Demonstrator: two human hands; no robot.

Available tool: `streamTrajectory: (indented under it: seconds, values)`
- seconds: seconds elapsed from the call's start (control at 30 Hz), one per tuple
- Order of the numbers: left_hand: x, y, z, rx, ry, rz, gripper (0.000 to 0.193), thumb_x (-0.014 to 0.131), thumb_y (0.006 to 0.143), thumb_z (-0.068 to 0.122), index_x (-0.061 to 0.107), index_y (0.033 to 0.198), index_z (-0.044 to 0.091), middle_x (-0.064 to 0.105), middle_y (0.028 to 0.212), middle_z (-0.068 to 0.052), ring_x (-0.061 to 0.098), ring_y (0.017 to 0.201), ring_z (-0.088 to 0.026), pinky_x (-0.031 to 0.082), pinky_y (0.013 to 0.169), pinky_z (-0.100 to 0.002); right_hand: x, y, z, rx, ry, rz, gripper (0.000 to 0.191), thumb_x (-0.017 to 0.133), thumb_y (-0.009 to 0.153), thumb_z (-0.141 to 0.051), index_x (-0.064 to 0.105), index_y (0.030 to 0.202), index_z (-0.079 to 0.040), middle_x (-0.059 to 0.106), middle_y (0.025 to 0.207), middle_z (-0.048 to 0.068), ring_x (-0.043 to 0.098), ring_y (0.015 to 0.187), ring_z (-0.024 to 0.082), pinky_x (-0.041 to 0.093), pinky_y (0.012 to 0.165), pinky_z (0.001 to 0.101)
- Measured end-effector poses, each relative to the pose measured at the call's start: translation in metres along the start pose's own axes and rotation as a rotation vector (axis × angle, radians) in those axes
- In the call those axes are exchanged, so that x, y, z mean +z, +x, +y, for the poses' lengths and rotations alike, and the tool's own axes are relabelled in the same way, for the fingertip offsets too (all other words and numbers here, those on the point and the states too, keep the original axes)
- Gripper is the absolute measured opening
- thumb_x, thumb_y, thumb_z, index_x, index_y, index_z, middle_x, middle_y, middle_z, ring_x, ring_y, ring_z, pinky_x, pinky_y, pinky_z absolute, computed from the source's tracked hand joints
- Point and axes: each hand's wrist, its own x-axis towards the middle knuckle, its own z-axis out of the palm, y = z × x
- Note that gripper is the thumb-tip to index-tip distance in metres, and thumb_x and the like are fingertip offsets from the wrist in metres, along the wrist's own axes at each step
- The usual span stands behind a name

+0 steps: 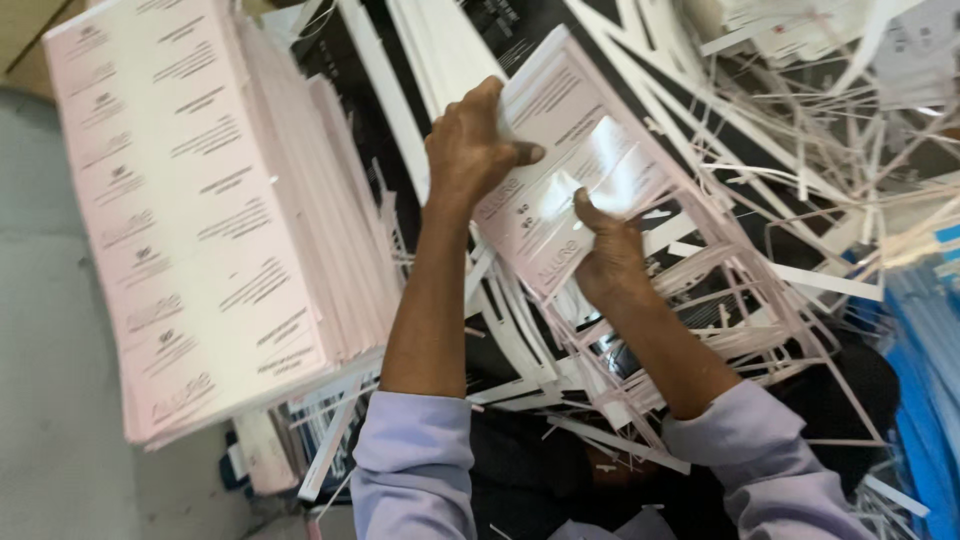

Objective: The person sits on the floor and repeatedly picks up, separates, and stacks pink and white paper sheets labeled 'ALLURE'. They align the sheets and move them between piles, occasionally discarding loose strips.

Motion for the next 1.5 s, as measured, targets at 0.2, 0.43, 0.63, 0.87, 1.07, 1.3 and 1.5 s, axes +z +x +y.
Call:
streamTrajectory:
  seconds: [0.2,0.43,0.63,0.87,1.07,1.3,1.5]
  values:
    - [-0.009,-0.016,-0.007,0.072,-0.012,0.251,0.044,0.093,0.066,0.028,0.063,0.093,0.009,0.079,0.079,-0.007,0.076,0.069,-0.023,0.059,0.063,-0.043,-0.021,-0.001,0.000,-0.105,-0.040,-0.251,0.056,0.074,0.087,-0.001,0.053,0.138,-0.011,0.064,0.126,0.007,0.062,0.121,0.025,0.054,0.109,0.0460]
    - [0.014,-0.007,-0.010,0.161,0.164,0.440,0.027,0.084,0.082,0.021,0.060,0.088,0.009,0.079,0.081,-0.007,0.077,0.067,-0.020,0.058,0.048,-0.038,-0.059,0.009,-0.005,0.108,0.092,-0.565,0.053,0.077,0.086,-0.009,0.058,0.135,-0.008,0.066,0.128,0.008,0.067,0.121,0.027,0.055,0.109,0.0494]
    - [0.030,0.010,-0.013,0.380,0.249,0.555,0.014,0.077,0.078,0.006,0.064,0.083,0.009,0.075,0.071,-0.010,0.073,0.054,-0.020,0.054,0.040,-0.033,-0.083,0.014,-0.002,0.169,0.181,-1.091,0.036,0.078,0.092,-0.014,0.065,0.125,-0.008,0.071,0.119,0.009,0.071,0.113,0.026,0.056,0.105,0.0464]
    - [0.024,0.019,-0.015,0.199,0.193,0.557,0.007,0.069,0.092,0.003,0.067,0.092,0.010,0.077,0.078,-0.010,0.073,0.056,-0.018,0.055,0.038,-0.033,-0.079,0.003,-0.013,0.219,0.245,-1.223,0.025,0.076,0.097,-0.014,0.068,0.120,-0.009,0.075,0.112,0.010,0.073,0.106,0.024,0.055,0.100,0.0434]
    - [0.008,0.009,-0.016,0.029,-0.065,0.310,0.030,0.085,0.070,0.025,0.070,0.094,0.015,0.081,0.089,-0.001,0.079,0.070,-0.016,0.064,0.064,-0.036,-0.074,0.001,-0.018,0.169,0.273,-1.255,0.016,0.074,0.101,-0.015,0.070,0.116,-0.011,0.078,0.105,0.010,0.075,0.100,0.023,0.054,0.095,0.0408]
    - [-0.018,-0.014,-0.017,0.411,-0.374,0.041,0.028,0.084,0.088,0.015,0.073,0.112,0.007,0.083,0.095,-0.013,0.082,0.081,-0.021,0.067,0.083,-0.041,-0.069,0.004,-0.015,0.164,0.180,-0.973,0.028,0.079,0.093,-0.009,0.069,0.119,-0.005,0.077,0.105,0.009,0.070,0.111,0.026,0.052,0.103,0.0464]
    - [-0.029,-0.045,0.008,0.263,-0.331,-0.056,0.035,0.076,0.085,0.024,0.062,0.113,0.008,0.079,0.097,-0.013,0.081,0.074,-0.021,0.070,0.072,-0.040,-0.057,-0.001,-0.010,-0.067,-0.065,-0.547,0.063,0.087,0.079,-0.007,0.058,0.135,-0.008,0.065,0.128,0.004,0.058,0.128,0.020,0.045,0.118,0.0416]
